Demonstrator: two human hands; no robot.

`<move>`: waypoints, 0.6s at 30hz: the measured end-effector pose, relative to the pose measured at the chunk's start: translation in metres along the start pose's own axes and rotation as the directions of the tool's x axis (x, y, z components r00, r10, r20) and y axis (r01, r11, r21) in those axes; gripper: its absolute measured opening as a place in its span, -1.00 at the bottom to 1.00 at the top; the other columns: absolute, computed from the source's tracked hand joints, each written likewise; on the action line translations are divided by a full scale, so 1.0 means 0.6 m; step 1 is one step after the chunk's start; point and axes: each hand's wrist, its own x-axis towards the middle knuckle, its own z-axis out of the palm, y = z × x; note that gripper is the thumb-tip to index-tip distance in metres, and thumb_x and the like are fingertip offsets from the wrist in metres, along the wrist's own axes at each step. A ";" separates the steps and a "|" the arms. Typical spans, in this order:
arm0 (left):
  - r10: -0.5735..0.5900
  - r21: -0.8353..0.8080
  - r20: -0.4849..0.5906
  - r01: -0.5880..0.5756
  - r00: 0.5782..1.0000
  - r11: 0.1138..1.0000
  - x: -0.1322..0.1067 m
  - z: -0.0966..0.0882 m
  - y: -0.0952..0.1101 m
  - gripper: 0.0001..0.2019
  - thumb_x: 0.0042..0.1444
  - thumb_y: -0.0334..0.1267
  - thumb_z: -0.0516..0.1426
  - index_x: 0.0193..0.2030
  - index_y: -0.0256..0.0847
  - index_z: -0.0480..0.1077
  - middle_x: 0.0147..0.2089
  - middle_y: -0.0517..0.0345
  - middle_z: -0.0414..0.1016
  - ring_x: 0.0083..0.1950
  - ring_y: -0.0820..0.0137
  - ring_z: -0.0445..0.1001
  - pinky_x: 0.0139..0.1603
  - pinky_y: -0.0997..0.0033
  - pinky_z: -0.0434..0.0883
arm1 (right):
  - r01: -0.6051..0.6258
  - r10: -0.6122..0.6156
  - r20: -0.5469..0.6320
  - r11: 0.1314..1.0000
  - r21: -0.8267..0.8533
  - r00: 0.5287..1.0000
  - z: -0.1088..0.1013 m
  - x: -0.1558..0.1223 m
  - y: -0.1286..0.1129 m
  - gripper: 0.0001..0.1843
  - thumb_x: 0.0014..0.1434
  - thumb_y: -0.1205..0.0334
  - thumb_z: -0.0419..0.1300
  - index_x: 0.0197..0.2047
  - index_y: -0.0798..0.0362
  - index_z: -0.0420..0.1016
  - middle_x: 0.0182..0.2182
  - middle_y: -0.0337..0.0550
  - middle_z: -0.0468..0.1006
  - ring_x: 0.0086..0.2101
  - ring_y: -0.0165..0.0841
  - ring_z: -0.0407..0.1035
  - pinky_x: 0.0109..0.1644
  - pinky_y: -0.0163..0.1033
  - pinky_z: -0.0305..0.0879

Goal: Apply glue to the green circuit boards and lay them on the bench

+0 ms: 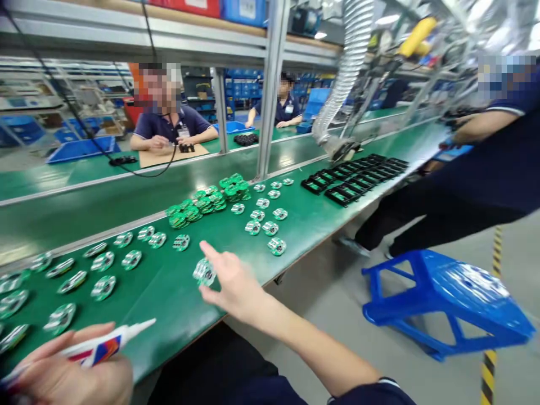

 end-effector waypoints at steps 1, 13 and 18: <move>-0.053 -0.030 -0.032 0.052 0.998 0.998 0.005 0.002 -0.005 -0.58 0.34 0.16 0.11 -0.40 -0.10 0.35 -0.52 0.08 0.46 -0.56 0.26 0.41 -0.62 0.30 0.40 | -0.060 0.056 -0.089 0.997 -0.052 0.995 -0.021 -0.001 0.028 -0.04 0.28 0.24 0.31 0.63 -0.01 -0.02 0.08 0.06 0.63 0.02 -0.09 0.53 0.16 0.08 0.53; -0.503 -0.309 0.006 0.480 0.864 0.821 0.033 0.010 -0.044 -0.55 -0.13 0.10 0.45 -0.35 -0.27 0.56 -0.54 0.09 0.55 -0.56 0.35 0.48 -0.67 0.50 0.40 | -0.695 0.493 -0.521 0.642 -0.323 0.697 -0.218 -0.037 0.408 -0.17 0.12 0.08 0.24 0.39 0.35 0.32 0.01 0.31 0.68 -0.04 0.09 0.54 0.14 0.14 0.40; -0.470 -0.330 0.079 0.468 0.879 0.820 0.022 0.005 -0.054 -0.40 -0.18 0.28 0.47 -0.29 -0.27 0.57 -0.53 0.11 0.57 -0.55 0.37 0.48 -0.60 0.49 0.44 | -0.706 0.520 -0.502 0.634 -0.316 0.691 -0.210 -0.040 0.442 -0.27 0.14 0.15 0.24 0.33 0.32 0.42 0.05 0.36 0.65 0.01 0.11 0.55 0.12 0.13 0.43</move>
